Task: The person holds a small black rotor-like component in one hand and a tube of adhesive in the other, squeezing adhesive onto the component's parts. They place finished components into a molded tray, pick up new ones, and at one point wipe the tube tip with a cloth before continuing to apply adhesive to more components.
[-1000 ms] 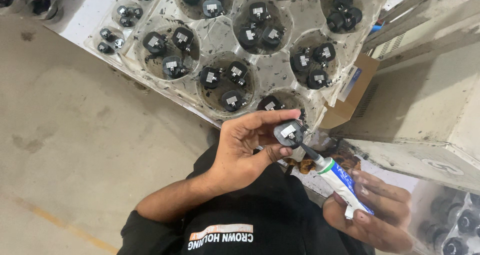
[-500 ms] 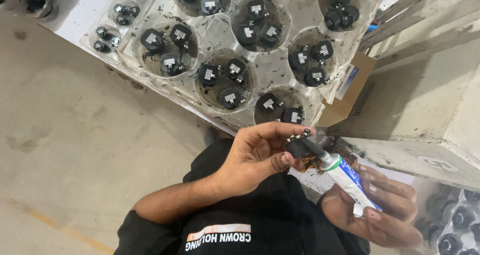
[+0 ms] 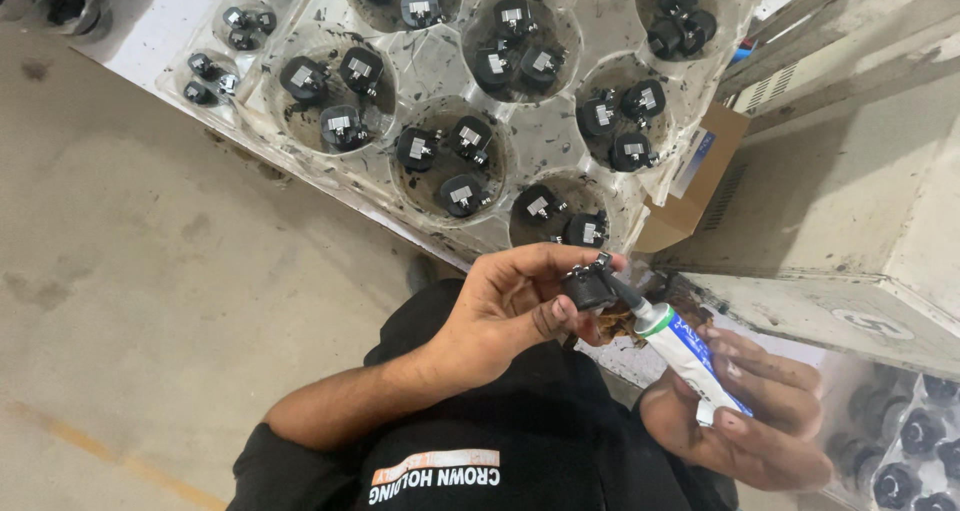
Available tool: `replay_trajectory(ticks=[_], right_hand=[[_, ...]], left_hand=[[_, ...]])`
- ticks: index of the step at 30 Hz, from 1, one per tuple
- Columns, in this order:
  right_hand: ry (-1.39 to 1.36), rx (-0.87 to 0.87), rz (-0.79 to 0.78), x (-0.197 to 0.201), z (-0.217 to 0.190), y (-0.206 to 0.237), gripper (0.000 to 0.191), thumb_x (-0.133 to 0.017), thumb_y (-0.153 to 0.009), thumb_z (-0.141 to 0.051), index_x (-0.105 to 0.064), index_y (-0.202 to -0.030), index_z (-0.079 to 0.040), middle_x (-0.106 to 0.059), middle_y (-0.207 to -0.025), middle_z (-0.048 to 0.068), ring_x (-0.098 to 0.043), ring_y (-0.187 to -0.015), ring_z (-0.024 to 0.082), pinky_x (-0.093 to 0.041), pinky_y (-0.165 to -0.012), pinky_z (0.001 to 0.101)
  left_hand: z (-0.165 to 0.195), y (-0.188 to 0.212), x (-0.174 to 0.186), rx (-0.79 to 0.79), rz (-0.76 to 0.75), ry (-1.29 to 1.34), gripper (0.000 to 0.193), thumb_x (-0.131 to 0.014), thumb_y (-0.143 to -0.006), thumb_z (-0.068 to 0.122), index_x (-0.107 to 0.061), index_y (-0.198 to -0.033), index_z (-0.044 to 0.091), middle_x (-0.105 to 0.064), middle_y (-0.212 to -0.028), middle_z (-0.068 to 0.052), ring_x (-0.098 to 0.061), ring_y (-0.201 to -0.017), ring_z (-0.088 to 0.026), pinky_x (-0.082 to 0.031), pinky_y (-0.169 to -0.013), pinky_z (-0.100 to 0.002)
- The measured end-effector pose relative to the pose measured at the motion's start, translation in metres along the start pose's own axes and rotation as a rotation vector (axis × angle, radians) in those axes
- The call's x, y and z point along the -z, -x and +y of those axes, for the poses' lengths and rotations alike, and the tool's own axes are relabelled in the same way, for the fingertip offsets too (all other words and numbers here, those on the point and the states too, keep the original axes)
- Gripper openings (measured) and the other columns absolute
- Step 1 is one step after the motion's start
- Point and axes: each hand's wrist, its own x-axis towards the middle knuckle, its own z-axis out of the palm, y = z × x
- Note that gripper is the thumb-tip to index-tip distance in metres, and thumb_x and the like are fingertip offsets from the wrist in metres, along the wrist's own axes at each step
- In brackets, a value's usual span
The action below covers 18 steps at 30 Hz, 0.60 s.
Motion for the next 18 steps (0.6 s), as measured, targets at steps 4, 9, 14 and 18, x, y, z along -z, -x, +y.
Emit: replay_trajectory(ticks=[4, 9, 14, 18], right_hand=[[-0.018, -0.04, -0.077, 0.002, -0.007, -0.009, 0.033, -0.076, -0.091, -0.014, -0.047, -0.104, -0.006, -0.057, -0.079, 0.009, -0.067, -0.071, 0.023, -0.065, -0.061, 0.0274], [0.023, -0.096, -0.396, 0.028, -0.006, -0.022, 0.038, -0.076, -0.087, -0.006, -0.042, -0.105, -0.004, -0.057, -0.088, 0.012, -0.067, -0.081, 0.027, -0.066, -0.065, 0.0344], [0.146, -0.23, 0.02, 0.035, 0.003, 0.001, 0.034, -0.076, -0.098, -0.013, -0.044, -0.108, -0.007, -0.055, -0.099, 0.008, -0.067, -0.091, 0.022, -0.067, -0.064, 0.028], [0.114, -0.148, 0.018, 0.042, 0.014, -0.003, 0.035, -0.075, -0.094, -0.019, -0.044, -0.107, -0.005, -0.049, -0.096, 0.008, -0.059, -0.086, 0.024, -0.064, -0.06, 0.03]], left_hand=[[-0.002, 0.002, 0.003, -0.019, -0.015, 0.042, 0.046, -0.069, -0.107, 0.019, -0.056, -0.146, -0.001, -0.063, -0.147, -0.015, -0.07, -0.111, -0.019, -0.063, -0.098, -0.038], [-0.002, -0.007, -0.003, -0.034, 0.009, 0.073, 0.046, -0.069, -0.107, 0.024, -0.058, -0.144, 0.0, -0.063, -0.147, -0.016, -0.071, -0.099, -0.018, -0.063, -0.089, -0.036], [0.022, -0.028, -0.007, -0.171, -0.022, -0.129, 0.039, -0.073, -0.106, 0.002, -0.058, -0.142, -0.001, -0.065, -0.14, -0.014, -0.069, -0.109, -0.016, -0.061, -0.098, -0.032], [0.059, -0.08, 0.016, -0.197, 0.07, -0.59, 0.042, -0.072, -0.096, -0.015, -0.061, -0.134, -0.002, -0.07, -0.123, -0.013, -0.076, -0.103, -0.015, -0.066, -0.091, -0.03]])
